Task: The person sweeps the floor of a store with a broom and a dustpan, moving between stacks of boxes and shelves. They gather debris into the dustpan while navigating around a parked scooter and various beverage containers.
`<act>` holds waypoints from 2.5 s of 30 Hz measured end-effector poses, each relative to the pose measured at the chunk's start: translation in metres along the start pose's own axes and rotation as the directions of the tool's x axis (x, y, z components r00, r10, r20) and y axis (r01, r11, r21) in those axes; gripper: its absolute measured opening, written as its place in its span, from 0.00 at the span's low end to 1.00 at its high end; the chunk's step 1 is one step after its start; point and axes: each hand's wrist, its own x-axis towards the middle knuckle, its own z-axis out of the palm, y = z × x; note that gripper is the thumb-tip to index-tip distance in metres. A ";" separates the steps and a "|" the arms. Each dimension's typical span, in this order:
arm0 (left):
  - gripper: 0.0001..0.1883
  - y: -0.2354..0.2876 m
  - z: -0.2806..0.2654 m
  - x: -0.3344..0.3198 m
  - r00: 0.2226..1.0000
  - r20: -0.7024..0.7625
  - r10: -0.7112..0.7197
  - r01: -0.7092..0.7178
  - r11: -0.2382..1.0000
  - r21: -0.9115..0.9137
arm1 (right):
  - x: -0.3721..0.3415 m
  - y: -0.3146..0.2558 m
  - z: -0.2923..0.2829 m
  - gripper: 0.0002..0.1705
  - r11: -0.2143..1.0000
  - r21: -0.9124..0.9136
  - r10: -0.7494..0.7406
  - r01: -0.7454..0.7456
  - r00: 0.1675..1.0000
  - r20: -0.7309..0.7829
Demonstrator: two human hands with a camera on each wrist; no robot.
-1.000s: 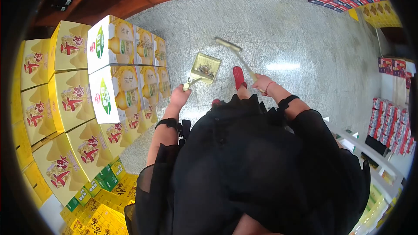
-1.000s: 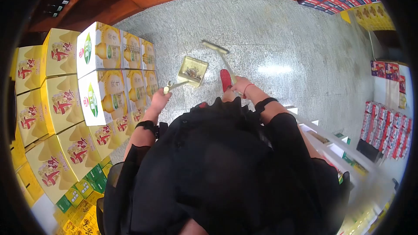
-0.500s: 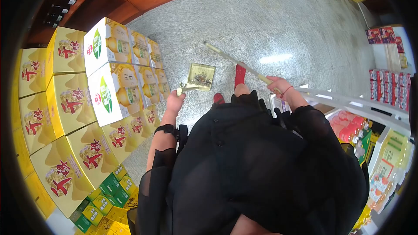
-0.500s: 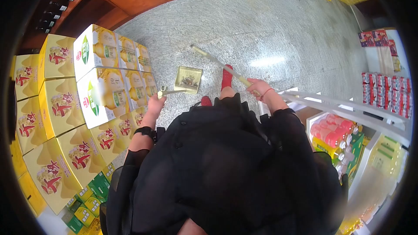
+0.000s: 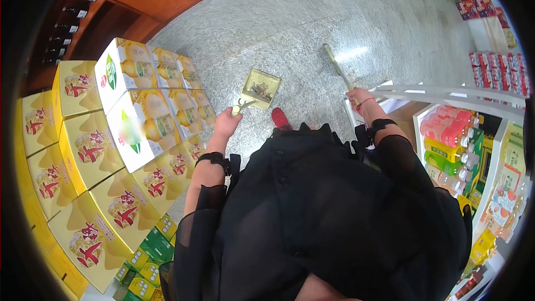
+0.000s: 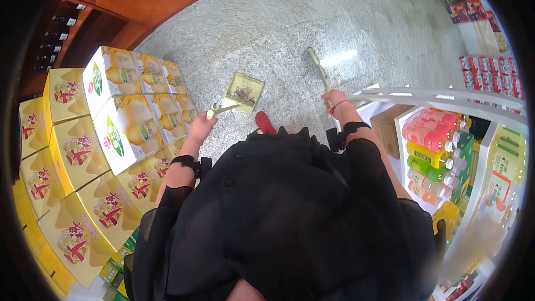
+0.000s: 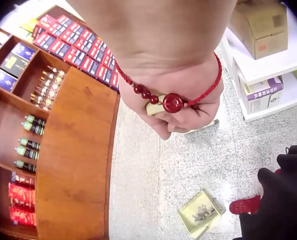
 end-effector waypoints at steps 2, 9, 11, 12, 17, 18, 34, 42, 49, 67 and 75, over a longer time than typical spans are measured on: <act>0.20 0.000 0.014 0.010 0.997 0.019 0.076 -0.076 0.997 0.019 | -0.004 0.021 -0.002 0.36 0.999 -0.013 0.045 -0.045 0.999 -0.001; 0.19 0.072 0.044 -0.001 0.962 0.176 0.207 -0.240 0.950 0.198 | -0.049 0.082 -0.013 0.27 0.927 -0.337 -0.118 0.163 0.982 0.150; 0.19 0.087 0.059 -0.007 0.948 0.218 0.233 -0.286 0.925 0.252 | -0.068 0.088 -0.030 0.31 0.901 -0.396 -0.113 0.176 0.978 0.178; 0.19 0.088 0.069 -0.007 0.943 0.227 0.245 -0.300 0.919 0.255 | -0.075 0.092 -0.041 0.33 0.939 -0.318 -0.071 0.134 0.977 0.202; 0.19 0.078 0.111 -0.019 0.974 0.122 0.190 -0.200 0.977 0.075 | -0.106 0.135 -0.099 0.37 0.959 -0.252 -0.067 0.128 0.969 0.238; 0.19 0.075 0.117 -0.024 0.974 0.124 0.190 -0.201 0.976 0.082 | -0.112 0.143 -0.110 0.39 0.975 -0.195 -0.061 0.107 0.971 0.230; 0.19 0.046 0.211 -0.136 0.972 0.140 0.190 -0.205 0.973 0.101 | -0.099 0.240 -0.184 0.26 0.980 -0.171 -0.087 0.099 0.993 0.076; 0.17 0.018 0.213 -0.197 0.961 0.128 0.245 -0.268 0.938 0.219 | -0.149 0.293 -0.155 0.26 0.927 -0.348 -0.045 0.136 0.966 0.256; 0.20 -0.005 0.194 -0.221 0.956 0.225 0.190 -0.252 0.923 0.291 | -0.177 0.312 -0.166 0.40 0.961 -0.265 0.008 0.081 0.948 0.319; 0.19 -0.170 0.144 -0.311 0.983 0.123 0.138 -0.157 0.973 0.168 | -0.162 0.432 -0.081 0.34 1.000 0.012 -0.022 0.023 0.999 -0.039; 0.19 -0.202 0.153 -0.331 0.983 0.107 0.148 -0.163 0.975 0.149 | -0.226 0.456 -0.016 0.41 0.928 -0.366 0.011 0.068 0.978 0.209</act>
